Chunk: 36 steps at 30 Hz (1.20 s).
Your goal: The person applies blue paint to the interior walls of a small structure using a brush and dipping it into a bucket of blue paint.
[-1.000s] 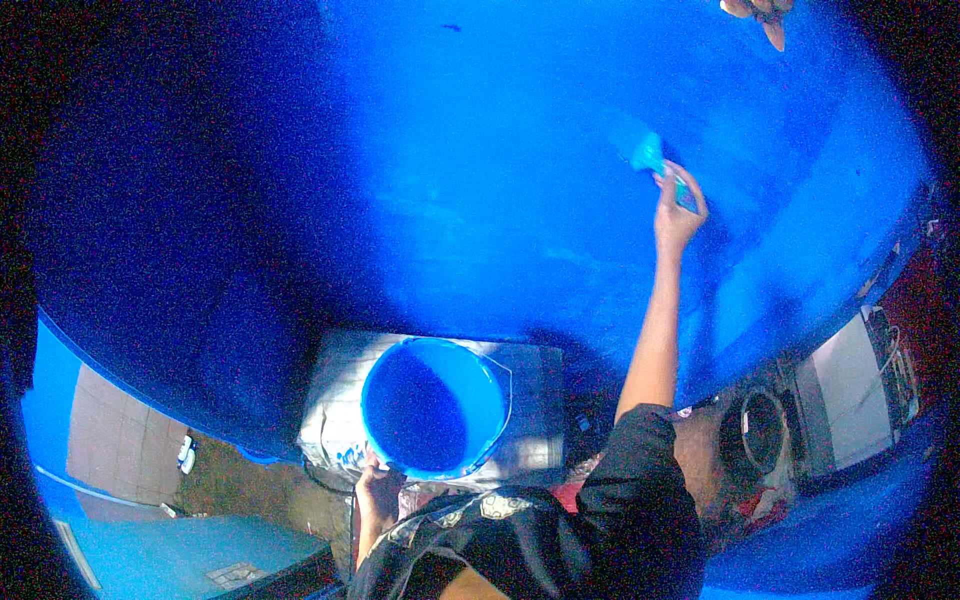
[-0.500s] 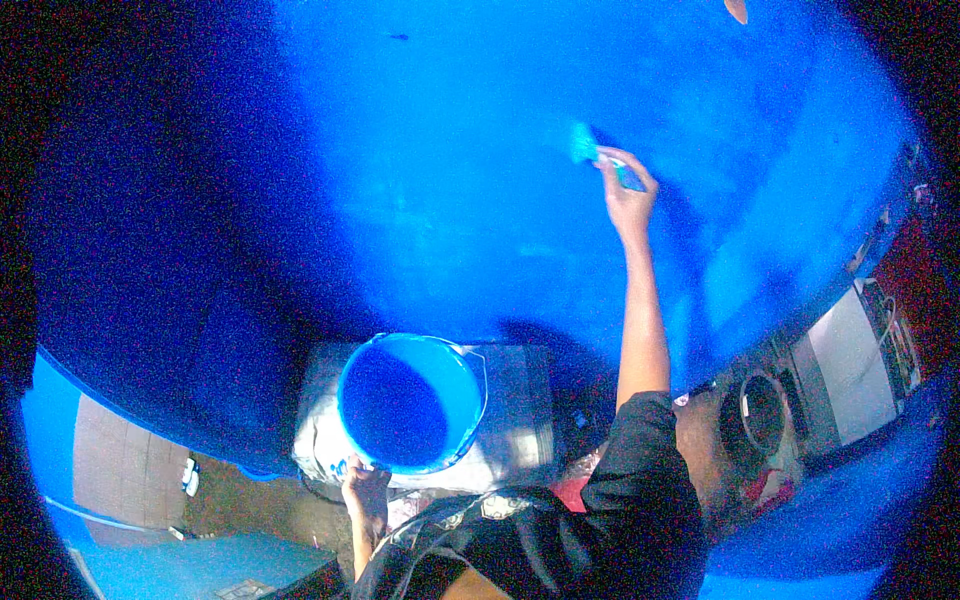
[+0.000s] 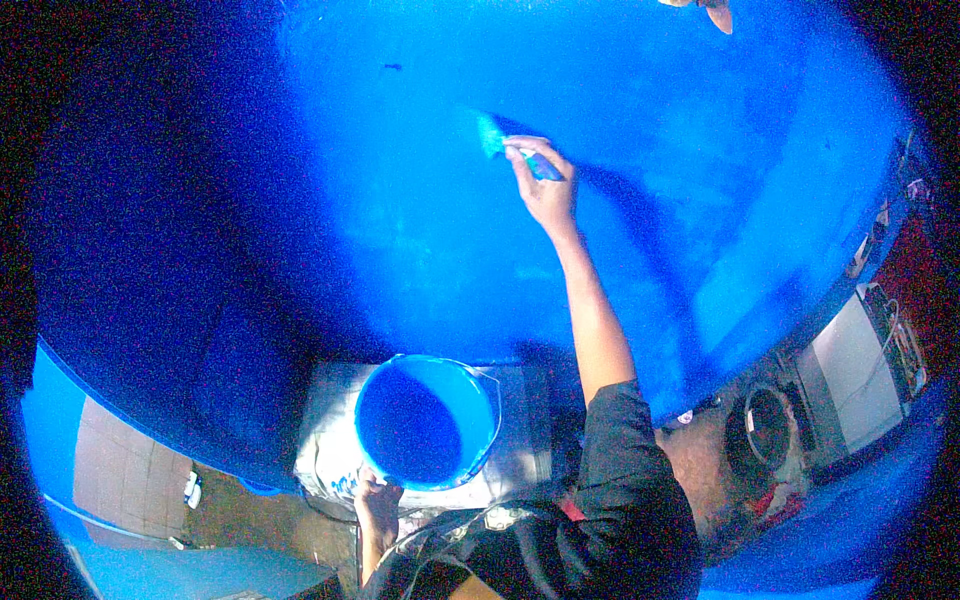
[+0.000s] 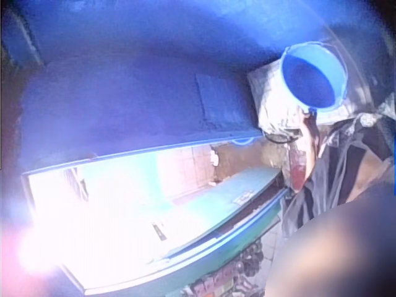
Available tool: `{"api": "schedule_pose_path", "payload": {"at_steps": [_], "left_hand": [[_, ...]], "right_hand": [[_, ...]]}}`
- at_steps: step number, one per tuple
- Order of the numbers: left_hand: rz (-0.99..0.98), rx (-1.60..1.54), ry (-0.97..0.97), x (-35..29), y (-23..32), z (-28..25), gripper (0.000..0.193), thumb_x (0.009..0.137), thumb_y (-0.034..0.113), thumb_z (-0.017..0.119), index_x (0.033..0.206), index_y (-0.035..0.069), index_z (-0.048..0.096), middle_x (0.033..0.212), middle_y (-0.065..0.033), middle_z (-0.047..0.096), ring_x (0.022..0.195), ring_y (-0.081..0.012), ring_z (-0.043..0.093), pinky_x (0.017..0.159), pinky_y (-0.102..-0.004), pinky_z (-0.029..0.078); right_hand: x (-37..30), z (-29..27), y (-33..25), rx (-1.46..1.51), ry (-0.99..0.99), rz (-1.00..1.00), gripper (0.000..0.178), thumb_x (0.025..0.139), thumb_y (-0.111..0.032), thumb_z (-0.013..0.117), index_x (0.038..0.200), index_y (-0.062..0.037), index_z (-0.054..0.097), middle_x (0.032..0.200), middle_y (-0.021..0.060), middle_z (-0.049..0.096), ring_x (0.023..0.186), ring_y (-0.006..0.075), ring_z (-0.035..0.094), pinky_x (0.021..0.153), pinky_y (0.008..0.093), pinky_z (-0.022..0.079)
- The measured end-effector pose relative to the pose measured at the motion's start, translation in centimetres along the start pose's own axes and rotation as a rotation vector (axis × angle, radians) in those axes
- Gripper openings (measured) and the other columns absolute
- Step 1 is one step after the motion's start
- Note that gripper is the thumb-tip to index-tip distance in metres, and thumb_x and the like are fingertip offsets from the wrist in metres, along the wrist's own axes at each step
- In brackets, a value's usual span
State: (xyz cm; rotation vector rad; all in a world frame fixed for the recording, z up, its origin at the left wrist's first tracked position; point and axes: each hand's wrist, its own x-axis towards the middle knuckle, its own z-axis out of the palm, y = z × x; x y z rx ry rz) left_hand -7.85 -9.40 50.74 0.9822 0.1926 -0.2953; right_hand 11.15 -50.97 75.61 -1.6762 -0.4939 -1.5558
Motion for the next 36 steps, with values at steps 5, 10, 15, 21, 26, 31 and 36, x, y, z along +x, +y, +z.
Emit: {"api": "schedule_pose_path", "payload": {"at_steps": [5,10,15,21,26,31,36], "left_hand": [[0.043,-0.008,-0.075,-0.3,0.0,-0.4,0.048,0.089,0.034,0.045,0.133,0.014,0.045,0.114,-0.0024,0.058,0.097,-0.0174,0.055,0.088,-0.0377,0.041],[0.054,-0.04,-0.042,-1.0,0.7,0.0,0.05,0.09,0.036,0.046,0.134,0.014,0.043,0.116,-0.002,0.057,0.096,-0.0175,0.054,0.089,-0.0376,0.041],[0.057,0.034,-0.059,-2.0,2.7,1.5,0.054,0.088,0.04,0.049,0.134,0.013,0.043,0.123,-0.0027,0.055,0.106,-0.0204,0.052,0.092,-0.0404,0.038],[0.042,0.039,-0.006,-2.4,3.0,1.7,0.051,0.084,0.033,0.047,0.13,0.012,0.046,0.124,-0.006,0.055,0.11,-0.0231,0.051,0.095,-0.0414,0.037],[0.049,-0.032,-0.048,-1.2,1.3,0.0,0.048,0.08,0.024,0.043,0.127,0.011,0.048,0.12,-0.0065,0.056,0.108,-0.0238,0.052,0.095,-0.0395,0.039],[0.041,-0.027,-0.077,-1.2,1.7,0.4,0.047,0.081,0.023,0.043,0.125,0.011,0.049,0.118,-0.0064,0.057,0.107,-0.0241,0.053,0.095,-0.0418,0.039],[0.032,-0.044,-0.017,-1.3,2.0,1.0,0.044,0.084,0.027,0.044,0.125,0.011,0.049,0.119,-0.0054,0.057,0.107,-0.023,0.052,0.095,-0.0428,0.038]], "right_hand": [[0.9,-9.1,1.8,-0.051,0.294,0.109,0.01,0.086,-0.004,0.064,0.094,0.0013,0.067,0.093,0.0104,0.068,0.08,0.0176,0.066,0.071,0.031,0.056],[1.8,-15.6,0.6,-0.431,0.519,0.096,0.011,0.086,-0.005,0.065,0.095,0.0013,0.066,0.097,0.0115,0.068,0.084,0.0184,0.064,0.073,0.0322,0.057],[5.2,-9.8,-2.5,-0.054,0.322,0.04,0.01,0.085,-0.002,0.064,0.095,0.0013,0.067,0.095,0.0113,0.068,0.082,0.0178,0.066,0.074,0.0315,0.056],[7.6,-1.1,-3.6,0.19,0.052,0.079,0.01,0.087,-0.005,0.064,0.093,0.0024,0.067,0.089,0.0087,0.068,0.079,0.0148,0.065,0.069,0.0271,0.055],[6.3,-7.7,-1.4,-0.005,0.227,0.057,0.011,0.087,-0.006,0.064,0.094,0.0018,0.067,0.092,0.0102,0.068,0.079,0.0168,0.066,0.07,0.029,0.056],[6.3,-17.4,-1.5,-0.24,0.555,0.15,0.012,0.086,-0.004,0.063,0.096,0.0036,0.065,0.099,0.0139,0.066,0.083,0.0216,0.066,0.073,0.035,0.059],[6.3,-15.4,-3.4,-0.119,0.4,0.015,0.015,0.089,-0.007,0.062,0.097,0.0047,0.064,0.094,0.0134,0.067,0.08,0.0227,0.068,0.072,0.0331,0.058]]}}
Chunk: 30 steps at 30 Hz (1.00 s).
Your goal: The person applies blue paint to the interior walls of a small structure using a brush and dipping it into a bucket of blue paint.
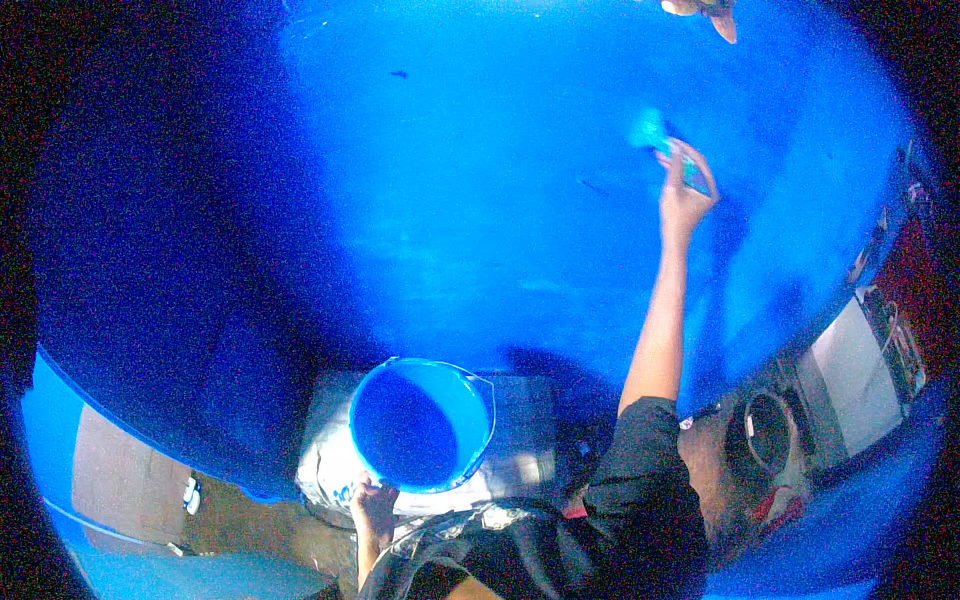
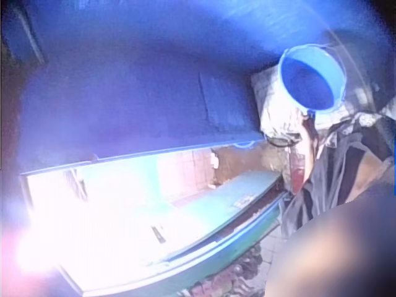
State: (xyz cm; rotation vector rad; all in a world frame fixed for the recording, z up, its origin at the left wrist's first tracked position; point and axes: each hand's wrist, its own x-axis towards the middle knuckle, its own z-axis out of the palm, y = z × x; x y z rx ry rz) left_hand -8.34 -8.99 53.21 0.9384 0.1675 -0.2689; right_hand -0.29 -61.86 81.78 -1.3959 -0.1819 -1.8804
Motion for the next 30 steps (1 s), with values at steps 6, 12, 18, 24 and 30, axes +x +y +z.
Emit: {"api": "schedule_pose_path", "payload": {"at_steps": [6,12,18,24,30], "left_hand": [[0.033,0.021,-0.042,0.9,-1.9,-1.1,0.047,0.087,0.029,0.042,0.129,0.01,0.047,0.123,-0.0057,0.055,0.111,-0.0233,0.051,0.097,-0.0443,0.037],[0.005,0.018,-0.004,2.5,-5.2,-3.5,0.053,0.087,0.031,0.042,0.135,0.01,0.042,0.13,-0.0062,0.051,0.117,-0.0248,0.048,0.101,-0.045,0.035],[0.011,0.012,-0.071,3.9,-7.3,-5.4,0.055,0.086,0.03,0.041,0.138,0.013,0.038,0.134,-0.0065,0.048,0.117,-0.0258,0.048,0.1,-0.045,0.035],[0.016,0.023,-0.091,5.6,-10.5,-7.8,0.053,0.086,0.03,0.04,0.136,0.013,0.039,0.133,-0.0058,0.049,0.113,-0.0259,0.05,0.097,-0.0443,0.037],[-0.026,-0.135,-0.005,6.4,-12.4,-8.5,0.044,0.074,0.014,0.051,0.118,0.011,0.052,0.115,-0.0027,0.059,0.101,-0.0195,0.058,0.092,-0.0392,0.044]], "right_hand": [[-3.5,3.4,1.4,0.17,-0.22,0.131,0.014,0.089,-0.007,0.062,0.097,0.0041,0.064,0.094,0.0125,0.067,0.079,0.0198,0.067,0.071,0.0317,0.058],[-3.8,-5.2,5.1,-0.252,0.136,-0.087,0.01,0.086,-0.007,0.065,0.094,-0.0015,0.069,0.093,0.0093,0.069,0.082,0.0176,0.065,0.073,0.0304,0.054],[-6.3,-3.9,4.5,-0.535,0.106,-0.235,0.01,0.083,-0.011,0.067,0.092,-0.0072,0.07,0.094,0.007,0.071,0.088,0.0197,0.067,0.079,0.0332,0.05],[-14.2,1.6,4.4,0.137,-0.176,0.117,0.016,0.09,-0.007,0.06,0.098,0.0068,0.062,0.095,0.0134,0.066,0.079,0.0223,0.067,0.072,0.032,0.057],[-17.2,-0.5,9.0,-0.003,-0.156,0.038,0.013,0.088,-0.005,0.063,0.096,0.0046,0.065,0.096,0.0128,0.067,0.079,0.0194,0.067,0.071,0.0295,0.056]]}}
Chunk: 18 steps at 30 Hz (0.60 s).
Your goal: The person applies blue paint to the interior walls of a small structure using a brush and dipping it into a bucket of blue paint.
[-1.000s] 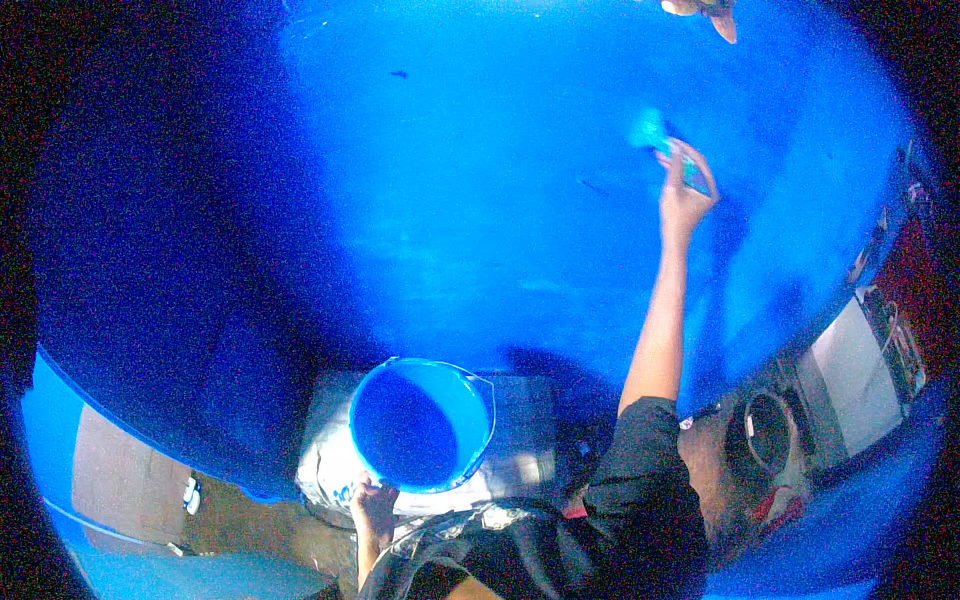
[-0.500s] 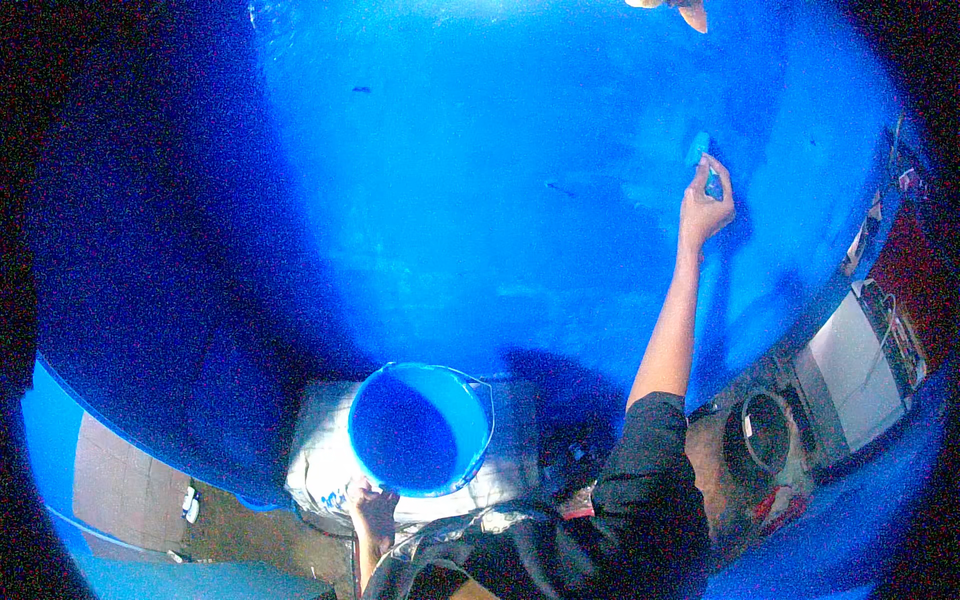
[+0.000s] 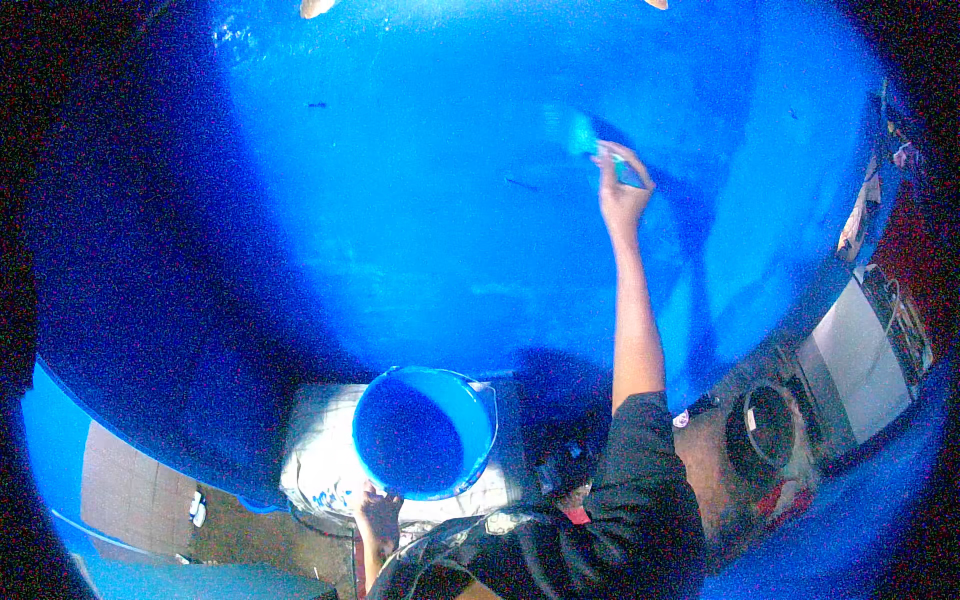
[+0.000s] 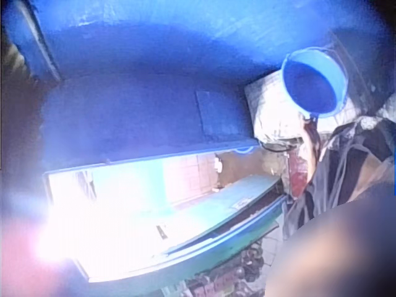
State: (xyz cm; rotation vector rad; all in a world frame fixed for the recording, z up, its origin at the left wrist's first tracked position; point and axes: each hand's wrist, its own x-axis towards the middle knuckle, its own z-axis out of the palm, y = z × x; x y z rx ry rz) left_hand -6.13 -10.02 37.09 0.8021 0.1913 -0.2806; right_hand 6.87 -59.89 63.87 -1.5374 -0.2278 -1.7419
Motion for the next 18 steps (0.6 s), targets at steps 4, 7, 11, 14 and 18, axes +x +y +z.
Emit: {"api": "schedule_pose_path", "payload": {"at_steps": [4,7,11,14,18], "left_hand": [[-0.01,0.007,-0.013,0.4,-0.8,-0.7,0.039,0.08,0.017,0.051,0.119,0.011,0.052,0.117,-0.0027,0.059,0.103,-0.0195,0.057,0.095,-0.0403,0.042],[-0.025,0.036,-0.051,1.1,-1.4,-1.5,0.038,0.082,0.017,0.049,0.119,0.011,0.052,0.117,-0.0028,0.059,0.103,-0.0194,0.057,0.094,-0.0396,0.043],[-0.025,0.014,-0.078,1.8,-2.0,-2.4,0.04,0.079,0.014,0.046,0.118,0.011,0.052,0.117,-0.0024,0.059,0.101,-0.0186,0.057,0.092,-0.0381,0.044],[-0.019,0.175,-0.059,2.6,-2.5,-3.0,0.05,0.09,0.032,0.037,0.133,0.007,0.041,0.126,-0.0092,0.052,0.111,-0.0272,0.051,0.095,-0.0422,0.041],[-0.038,0.148,-0.109,3.2,-2.8,-3.5,0.051,0.085,0.022,0.041,0.133,0.005,0.041,0.128,-0.0108,0.051,0.111,-0.029,0.052,0.097,-0.0456,0.042]], "right_hand": [[0.2,-5.8,1.6,-0.246,0.235,-0.072,0.011,0.088,-0.004,0.062,0.095,0.0018,0.067,0.097,0.01,0.067,0.084,0.0181,0.064,0.076,0.0304,0.055],[-0.9,-6.9,1.4,-0.258,0.235,-0.118,0.012,0.089,-0.004,0.061,0.097,0.0033,0.065,0.097,0.0112,0.066,0.083,0.019,0.065,0.078,0.0314,0.056],[-5.8,-2.8,0.5,-0.038,0.022,-0.051,0.01,0.088,-0.004,0.062,0.096,0.0031,0.065,0.097,0.0128,0.067,0.083,0.0195,0.066,0.076,0.0317,0.055],[-10.5,1.6,0.5,0.161,-0.151,0.116,0.011,0.089,-0.001,0.06,0.097,0.0041,0.065,0.1,0.0138,0.066,0.09,0.02,0.064,0.078,0.0341,0.057],[-12.9,4.2,1.5,0.224,-0.206,0.157,0.013,0.09,-0.004,0.059,0.098,0.004,0.064,0.102,0.0139,0.066,0.09,0.0206,0.065,0.078,0.0344,0.057]]}}
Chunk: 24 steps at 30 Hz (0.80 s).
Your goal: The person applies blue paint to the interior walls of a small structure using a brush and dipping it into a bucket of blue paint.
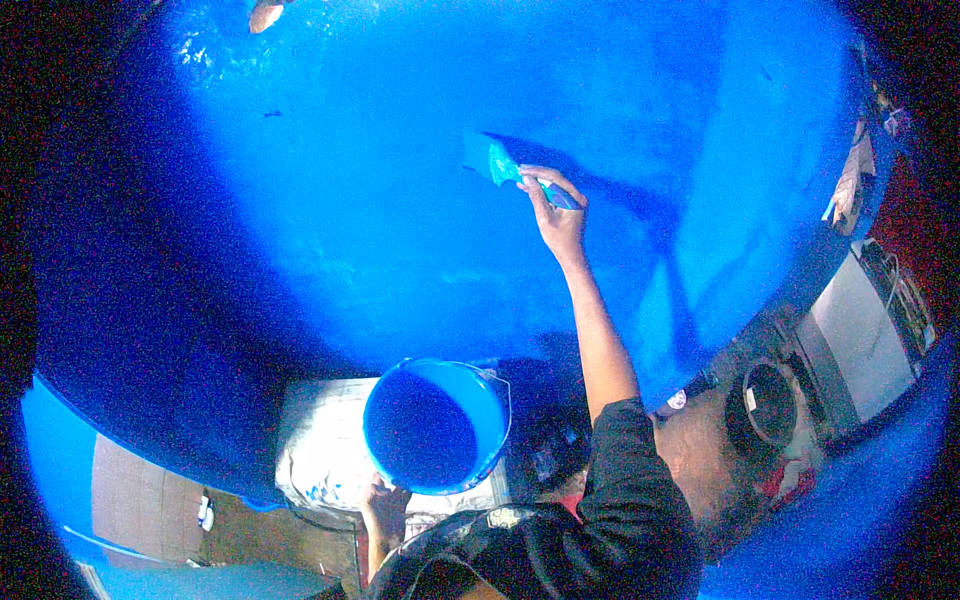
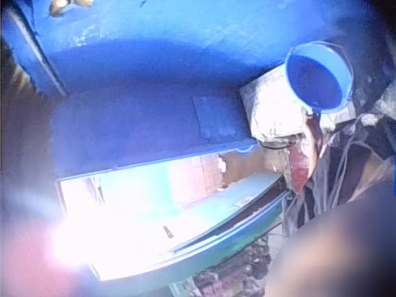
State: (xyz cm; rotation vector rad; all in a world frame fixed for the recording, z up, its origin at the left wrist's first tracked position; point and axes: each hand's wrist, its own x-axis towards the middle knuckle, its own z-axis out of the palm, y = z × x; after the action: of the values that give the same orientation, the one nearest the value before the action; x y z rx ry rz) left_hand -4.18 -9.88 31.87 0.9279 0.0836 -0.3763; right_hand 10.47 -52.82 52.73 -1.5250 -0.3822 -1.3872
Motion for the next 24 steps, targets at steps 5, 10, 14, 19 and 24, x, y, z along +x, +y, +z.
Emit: {"api": "schedule_pose_path", "payload": {"at_steps": [5,10,14,19,24], "left_hand": [[-0.045,-0.022,0.004,0.4,-1.1,-0.9,0.055,0.077,0.017,0.045,0.132,0.01,0.044,0.127,-0.0066,0.053,0.11,-0.0249,0.053,0.095,-0.0419,0.042],[-0.03,0.3,0.052,1.5,-2.5,-3.1,0.056,0.076,0.02,0.048,0.132,0.014,0.046,0.124,-0.0017,0.055,0.108,-0.0212,0.055,0.093,-0.0382,0.042],[-0.03,0.125,0.015,1.6,-2.6,-3.4,0.052,0.079,0.019,0.047,0.13,0.014,0.047,0.125,-0.0017,0.055,0.108,-0.0217,0.055,0.093,-0.0387,0.042],[-0.019,-0.007,-0.025,0.8,-1.5,-1.7,0.048,0.079,0.018,0.047,0.126,0.014,0.049,0.12,-0.0005,0.056,0.105,-0.0182,0.055,0.091,-0.0365,0.043],[0.001,0.142,0.037,0.5,-1.1,-1.3,0.048,0.077,0.015,0.046,0.125,0.015,0.049,0.117,0.0011,0.057,0.102,-0.016,0.055,0.09,-0.0341,0.043]], "right_hand": [[-1.2,0.2,2.9,-0.029,-0.047,-0.008,0.012,0.09,-0.004,0.059,0.099,0.0027,0.065,0.102,0.0131,0.066,0.089,0.0203,0.065,0.078,0.0326,0.057],[-2.2,-2.6,4.6,-0.272,0.127,-0.163,0.008,0.084,-0.002,0.065,0.092,-0.0012,0.068,0.096,0.009,0.069,0.091,0.0164,0.064,0.082,0.03,0.05],[-1.5,-7.2,2.6,-0.263,0.419,-0.034,0.009,0.087,-0.004,0.063,0.093,0.0004,0.067,0.097,0.0103,0.067,0.089,0.0178,0.063,0.077,0.0303,0.054],[-0.9,-5.3,0.3,-0.54,0.356,-0.24,0.009,0.085,-0.003,0.064,0.093,-0.0013,0.067,0.096,0.0097,0.068,0.089,0.0196,0.065,0.079,0.0318,0.052],[-1.1,-2.2,0.6,-0.151,0.248,-0.048,0.007,0.087,-0.004,0.062,0.092,-0.0004,0.066,0.094,0.0091,0.068,0.086,0.0164,0.064,0.076,0.0294,0.053]]}}
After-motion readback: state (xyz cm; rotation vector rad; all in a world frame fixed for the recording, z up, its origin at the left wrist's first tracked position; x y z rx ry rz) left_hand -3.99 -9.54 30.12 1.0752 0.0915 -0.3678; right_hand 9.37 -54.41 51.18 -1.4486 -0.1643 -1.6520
